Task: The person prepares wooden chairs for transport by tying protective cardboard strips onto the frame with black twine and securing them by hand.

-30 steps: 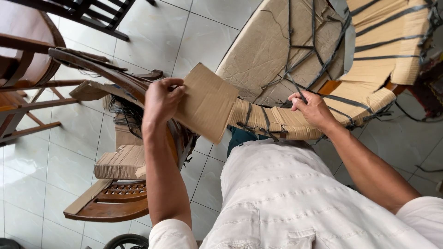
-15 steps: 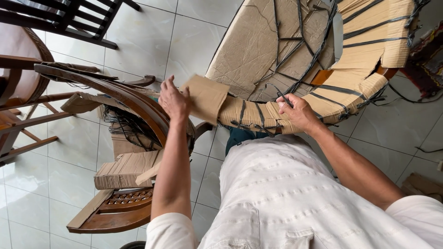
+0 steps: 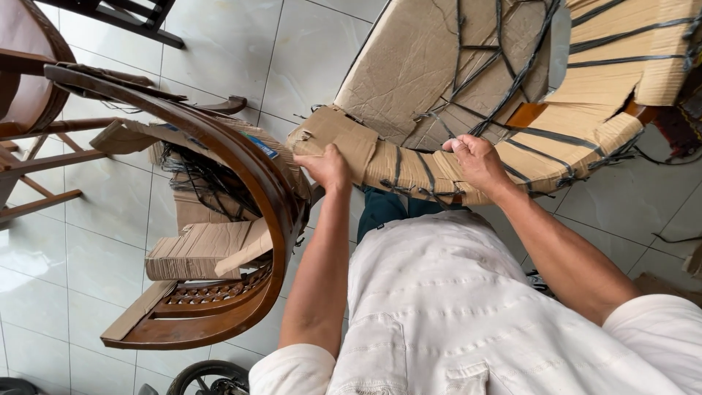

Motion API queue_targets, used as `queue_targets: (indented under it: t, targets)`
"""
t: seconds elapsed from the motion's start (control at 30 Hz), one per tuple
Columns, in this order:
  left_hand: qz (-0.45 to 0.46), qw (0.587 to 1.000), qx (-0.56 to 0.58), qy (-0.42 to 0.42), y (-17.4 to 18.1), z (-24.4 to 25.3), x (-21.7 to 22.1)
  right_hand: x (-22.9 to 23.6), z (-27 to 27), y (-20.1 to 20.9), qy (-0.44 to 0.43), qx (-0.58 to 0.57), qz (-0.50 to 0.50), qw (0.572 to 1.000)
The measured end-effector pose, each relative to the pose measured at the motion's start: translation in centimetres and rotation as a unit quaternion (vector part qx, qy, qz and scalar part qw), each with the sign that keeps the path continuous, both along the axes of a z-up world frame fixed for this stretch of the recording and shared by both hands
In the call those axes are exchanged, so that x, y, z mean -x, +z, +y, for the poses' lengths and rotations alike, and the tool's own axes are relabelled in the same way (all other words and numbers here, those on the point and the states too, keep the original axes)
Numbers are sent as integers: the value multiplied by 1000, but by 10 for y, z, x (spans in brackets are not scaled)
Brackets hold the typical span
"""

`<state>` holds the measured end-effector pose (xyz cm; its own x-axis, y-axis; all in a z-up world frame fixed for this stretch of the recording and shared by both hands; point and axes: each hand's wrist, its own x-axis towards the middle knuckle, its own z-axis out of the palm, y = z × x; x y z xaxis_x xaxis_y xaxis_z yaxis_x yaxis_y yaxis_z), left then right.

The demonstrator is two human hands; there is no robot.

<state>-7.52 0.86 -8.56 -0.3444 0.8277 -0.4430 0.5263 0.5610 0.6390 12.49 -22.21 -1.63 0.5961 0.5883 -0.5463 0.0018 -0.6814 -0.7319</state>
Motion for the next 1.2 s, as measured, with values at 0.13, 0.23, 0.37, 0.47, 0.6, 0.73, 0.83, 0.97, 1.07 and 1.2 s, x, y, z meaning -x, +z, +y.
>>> queue_targets:
  t: [0.13,0.23,0.37,0.47,0.6,0.73,0.83,0.97,1.07,1.2]
  targets:
    - [-30,999,22,-7,12,-18,-3,16,17,1,-8,-3,3,1000]
    - [-46,998,12,-34,7,-25,-1,26,26,0,-12,1,-5,1000]
    - [-82,995,8,-54,30,-24,-5,34,42,1,-21,11,-1,1000]
    - [-100,994,11,-38,86,-22,-16,40,54,1,-24,55,-32,998]
    - [-99,995,14,-1,114,-11,-30,49,111,23,32,42,-115,992]
    - [-78,996,51,9,104,-22,-22,52,176,-58,109,56,-133,984]
    - [-145,983,109,26,120,-22,-26,51,186,-211,169,149,-131,965]
    - [-298,921,163,189,138,-1,-38,67,189,-287,218,237,36,946]
    - [-341,875,191,286,127,9,-38,59,204,-269,325,191,45,925]
    - [-331,864,220,311,73,-5,-31,46,223,-231,398,171,118,894]
